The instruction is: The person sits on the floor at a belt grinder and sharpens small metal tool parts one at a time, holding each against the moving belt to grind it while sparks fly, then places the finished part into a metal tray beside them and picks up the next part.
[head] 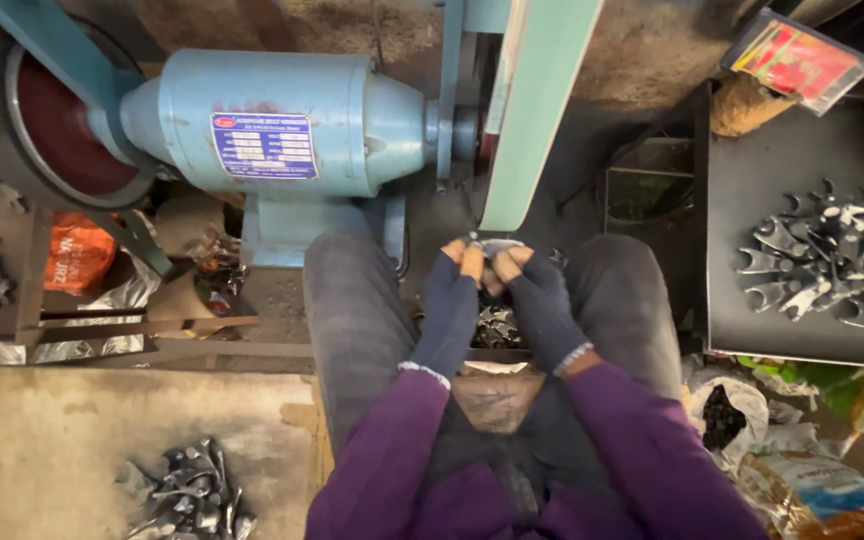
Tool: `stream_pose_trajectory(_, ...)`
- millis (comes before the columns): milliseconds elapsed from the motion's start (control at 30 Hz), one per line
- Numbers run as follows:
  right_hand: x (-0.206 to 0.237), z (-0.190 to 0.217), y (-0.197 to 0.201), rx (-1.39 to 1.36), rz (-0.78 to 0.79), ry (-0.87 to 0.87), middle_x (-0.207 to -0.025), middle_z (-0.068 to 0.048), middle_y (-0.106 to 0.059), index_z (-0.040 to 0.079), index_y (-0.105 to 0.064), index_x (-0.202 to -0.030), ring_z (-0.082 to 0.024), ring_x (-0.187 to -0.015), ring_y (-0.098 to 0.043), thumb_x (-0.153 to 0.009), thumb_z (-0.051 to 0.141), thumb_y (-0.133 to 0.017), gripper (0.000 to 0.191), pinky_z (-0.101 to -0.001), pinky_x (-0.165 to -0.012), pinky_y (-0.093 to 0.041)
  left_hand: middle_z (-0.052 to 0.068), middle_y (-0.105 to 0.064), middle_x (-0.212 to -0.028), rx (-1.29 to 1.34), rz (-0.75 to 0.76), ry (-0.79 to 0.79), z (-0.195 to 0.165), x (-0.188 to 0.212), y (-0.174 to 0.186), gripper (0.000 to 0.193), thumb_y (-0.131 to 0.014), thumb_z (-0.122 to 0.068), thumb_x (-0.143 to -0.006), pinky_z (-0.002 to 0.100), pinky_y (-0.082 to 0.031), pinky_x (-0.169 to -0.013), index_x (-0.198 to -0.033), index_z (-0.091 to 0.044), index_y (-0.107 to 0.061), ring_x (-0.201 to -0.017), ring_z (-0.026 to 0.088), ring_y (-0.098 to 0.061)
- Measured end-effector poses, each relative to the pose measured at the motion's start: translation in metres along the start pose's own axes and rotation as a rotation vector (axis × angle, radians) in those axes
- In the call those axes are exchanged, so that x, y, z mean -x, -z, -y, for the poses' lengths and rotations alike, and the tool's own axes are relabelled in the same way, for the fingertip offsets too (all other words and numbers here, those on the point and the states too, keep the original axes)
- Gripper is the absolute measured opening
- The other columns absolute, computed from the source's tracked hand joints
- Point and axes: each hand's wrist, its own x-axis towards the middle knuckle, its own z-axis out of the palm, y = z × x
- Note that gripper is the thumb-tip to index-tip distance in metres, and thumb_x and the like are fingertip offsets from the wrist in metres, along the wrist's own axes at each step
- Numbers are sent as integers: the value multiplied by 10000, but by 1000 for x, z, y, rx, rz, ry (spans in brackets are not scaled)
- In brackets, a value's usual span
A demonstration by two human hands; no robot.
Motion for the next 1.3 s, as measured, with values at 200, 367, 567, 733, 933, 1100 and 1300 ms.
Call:
stream_pose_trajectory(200,-9,-1,-24,489,-345,180,-942,-133,-740,16,-712,-1043,-229,-864,-704,-961,192,-664,200,-355,-773,-538,110,-742,-998,-322,-61,-225,-9,-7,-5,314,-575,-245,-1033,329,-535,-807,-1194,4,-677,-899,166,-697)
stream_pose_trajectory(367,-8,1,-42,554,-409,236,-938,-159,-725,35,-695,-1031,-292,-850,-715,-969,208,-646,189,-388,-761,-546,143,-749,-935,-365,-96,-108,-9,-13,2,348,-563,-312,-1017,372,-547,-788,-1130,-18,-711,-854,218,-716)
stream_pose_trajectory(567,-20,-12,-54,553,-396,119,-821,-162,-690,26,-673,-932,-287,-744,-693,-950,236,-693,211,-408,-701,-530,124,-705,-861,-379,-143,-22,-10,-18,12,364,-574,-327,-1001,353,-521,-697,-1111,-4,-699,-793,208,-673)
stream_pose_trajectory(733,-23,-3,-23,601,-241,235,-821,-148,-687,45,-684,-960,-267,-729,-681,-933,241,-689,198,-408,-682,-537,47,-700,-920,-5,-81,88,0,-13,8,300,-595,-272,-990,337,-547,-697,-1126,-21,-689,-836,179,-658)
stream_pose_trajectory(933,-11,16,30,776,125,22,-744,-144,-670,48,-671,-1184,-246,-683,-653,-872,293,-767,408,-382,-645,-503,75,-687,-926,58,-23,295,20,-16,11,275,-621,-246,-992,308,-503,-698,-1146,-18,-644,-809,186,-628)
stream_pose_trajectory(1100,0,3,43,128,86,-262,-785,-14,-696,-12,-740,-1037,-99,-694,-603,-983,237,-643,272,-273,-634,-499,36,-684,-947,155,70,16,30,0,-17,168,-639,-168,-983,260,-505,-730,-1033,-8,-651,-851,95,-617)
stream_pose_trajectory(1300,-14,-2,56,61,-27,-160,-781,-31,-670,-35,-710,-1005,-103,-684,-588,-1001,229,-630,275,-267,-631,-486,53,-653,-767,-174,73,-42,11,2,-55,254,-610,-237,-1056,291,-466,-613,-969,-2,-651,-686,103,-571)
